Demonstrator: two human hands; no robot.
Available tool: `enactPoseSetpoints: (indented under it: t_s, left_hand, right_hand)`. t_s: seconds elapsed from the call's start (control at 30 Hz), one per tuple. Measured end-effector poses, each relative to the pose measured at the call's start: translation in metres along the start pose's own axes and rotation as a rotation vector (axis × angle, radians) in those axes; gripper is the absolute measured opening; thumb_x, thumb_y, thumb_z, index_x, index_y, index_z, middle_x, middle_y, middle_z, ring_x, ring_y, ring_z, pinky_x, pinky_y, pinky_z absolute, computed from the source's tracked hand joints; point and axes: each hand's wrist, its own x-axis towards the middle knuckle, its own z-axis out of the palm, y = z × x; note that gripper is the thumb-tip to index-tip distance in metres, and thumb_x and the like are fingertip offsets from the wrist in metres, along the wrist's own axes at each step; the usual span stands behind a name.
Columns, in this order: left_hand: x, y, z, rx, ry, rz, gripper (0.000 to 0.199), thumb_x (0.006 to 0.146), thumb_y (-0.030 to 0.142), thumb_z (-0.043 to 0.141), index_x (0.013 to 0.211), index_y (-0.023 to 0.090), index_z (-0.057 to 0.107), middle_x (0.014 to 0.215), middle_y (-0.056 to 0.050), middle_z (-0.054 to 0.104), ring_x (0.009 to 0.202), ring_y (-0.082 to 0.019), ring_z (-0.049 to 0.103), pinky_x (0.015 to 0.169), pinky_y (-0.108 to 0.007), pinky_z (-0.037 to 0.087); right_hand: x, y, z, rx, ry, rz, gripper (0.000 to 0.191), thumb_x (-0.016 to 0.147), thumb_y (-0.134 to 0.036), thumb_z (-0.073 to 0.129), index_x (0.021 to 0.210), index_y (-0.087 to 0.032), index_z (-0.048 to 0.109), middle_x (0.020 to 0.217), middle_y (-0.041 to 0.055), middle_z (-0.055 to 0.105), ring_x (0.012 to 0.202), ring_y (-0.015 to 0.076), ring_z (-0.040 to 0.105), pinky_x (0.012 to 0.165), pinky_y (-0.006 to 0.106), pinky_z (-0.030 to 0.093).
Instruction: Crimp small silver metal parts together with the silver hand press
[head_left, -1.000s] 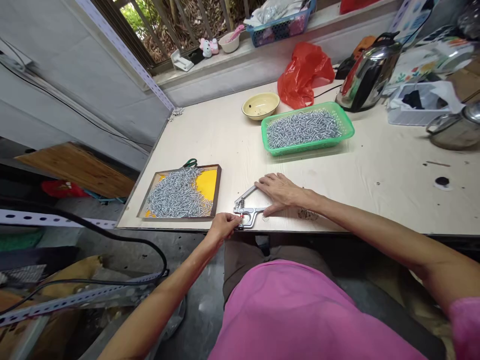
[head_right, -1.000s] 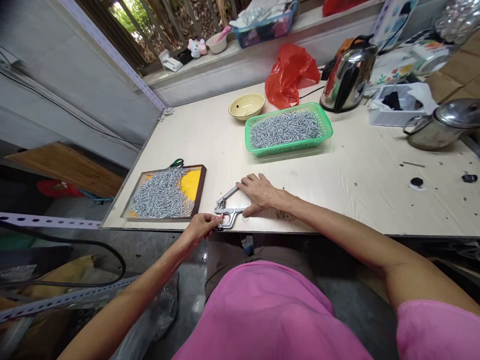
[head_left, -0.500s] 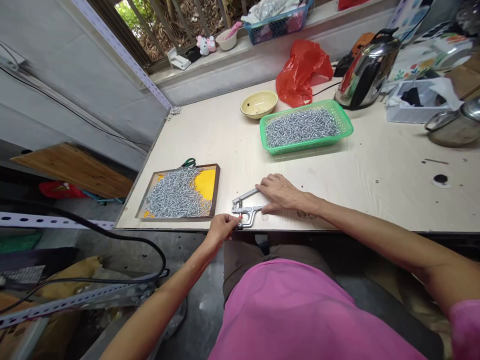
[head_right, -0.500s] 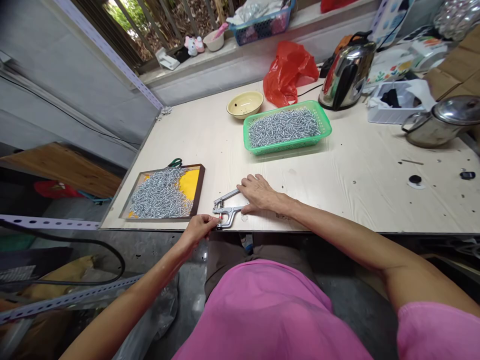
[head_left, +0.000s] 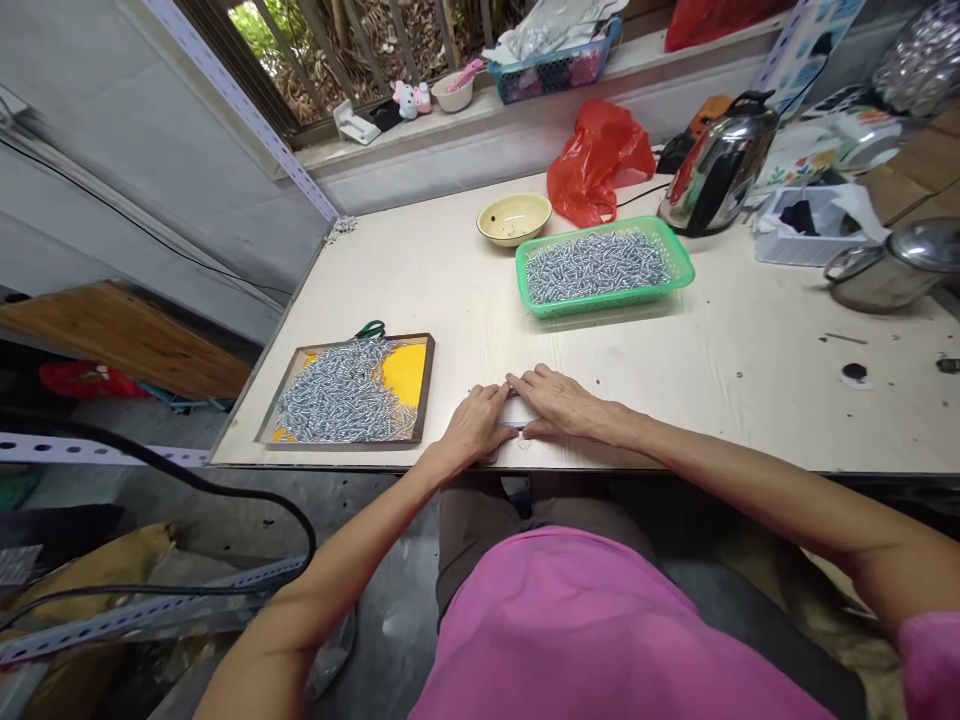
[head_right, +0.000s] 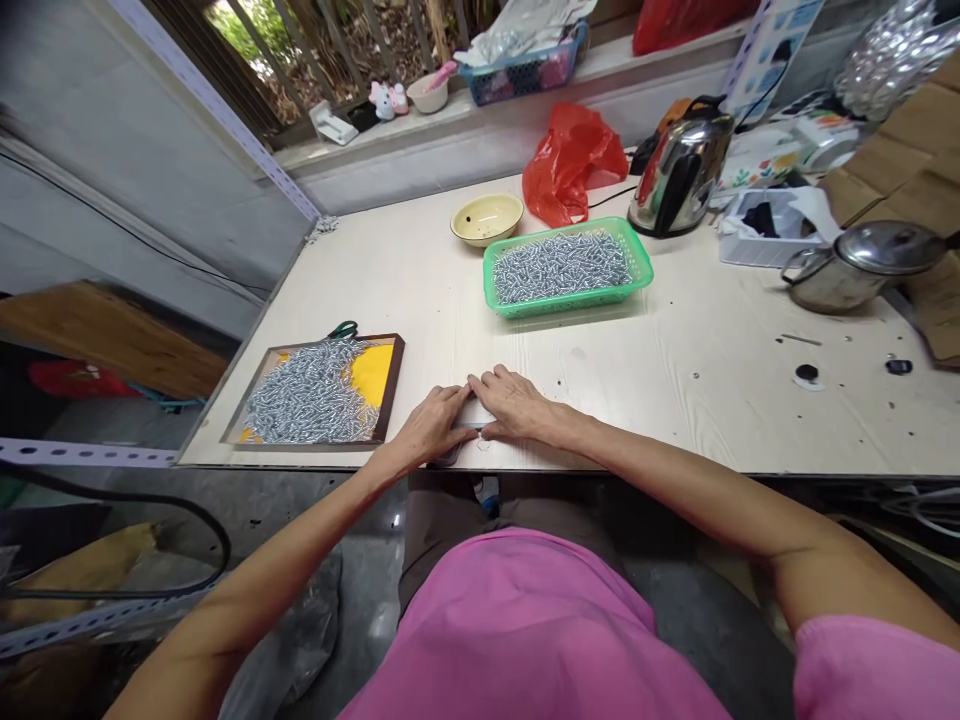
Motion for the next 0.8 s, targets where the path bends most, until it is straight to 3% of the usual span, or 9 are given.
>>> enactPoseSetpoints:
  t_s: [0.13,0.43,0.67,0.8]
  left_hand:
    - [0.006,-0.001,-0.005,0.067,-0.029,0.03,0.061,0.081,0.039,0.066,0.131,0.013,0.043,0.119,-0.014,0.056,0.11,-0.028,0.051,0.094,-0.04,0.044]
    - [0.014,0.004,-0.002,0.089,-0.022,0.021,0.03,0.089,0.04,0.055,0.105,0.015,0.06,0.1,-0.009,0.06,0.098,-0.024,0.053,0.08,-0.034,0.046]
    - [0.015,0.008,0.002,0.032,0.009,-0.058,0.024,0.092,0.039,0.052,0.095,0.018,0.064,0.094,-0.008,0.061,0.097,-0.024,0.054,0.077,-0.034,0.046]
    - [0.01,0.009,0.004,0.018,0.068,-0.094,0.028,0.089,0.036,0.057,0.109,0.018,0.06,0.101,-0.01,0.061,0.101,-0.026,0.054,0.083,-0.037,0.048]
  right_hand:
    - [-0.002,0.0,-0.006,-0.039,-0.06,0.06,0.055,0.075,-0.042,0.074,0.115,-0.009,0.057,0.111,0.0156,0.058,0.102,0.0283,0.049,0.078,0.034,0.043]
    - [0.008,0.0,-0.007,-0.027,-0.123,0.087,0.016,0.087,-0.025,0.061,0.096,-0.013,0.065,0.1,0.0119,0.063,0.098,0.0238,0.055,0.07,0.029,0.041]
    - [0.012,0.007,0.002,-0.002,-0.098,0.05,0.018,0.092,-0.029,0.054,0.091,-0.015,0.066,0.092,0.0102,0.065,0.088,0.0213,0.058,0.071,0.03,0.038]
    - [0.01,0.016,0.001,-0.004,-0.015,0.012,0.026,0.087,-0.036,0.062,0.102,-0.015,0.065,0.099,0.0112,0.063,0.095,0.024,0.055,0.073,0.03,0.039]
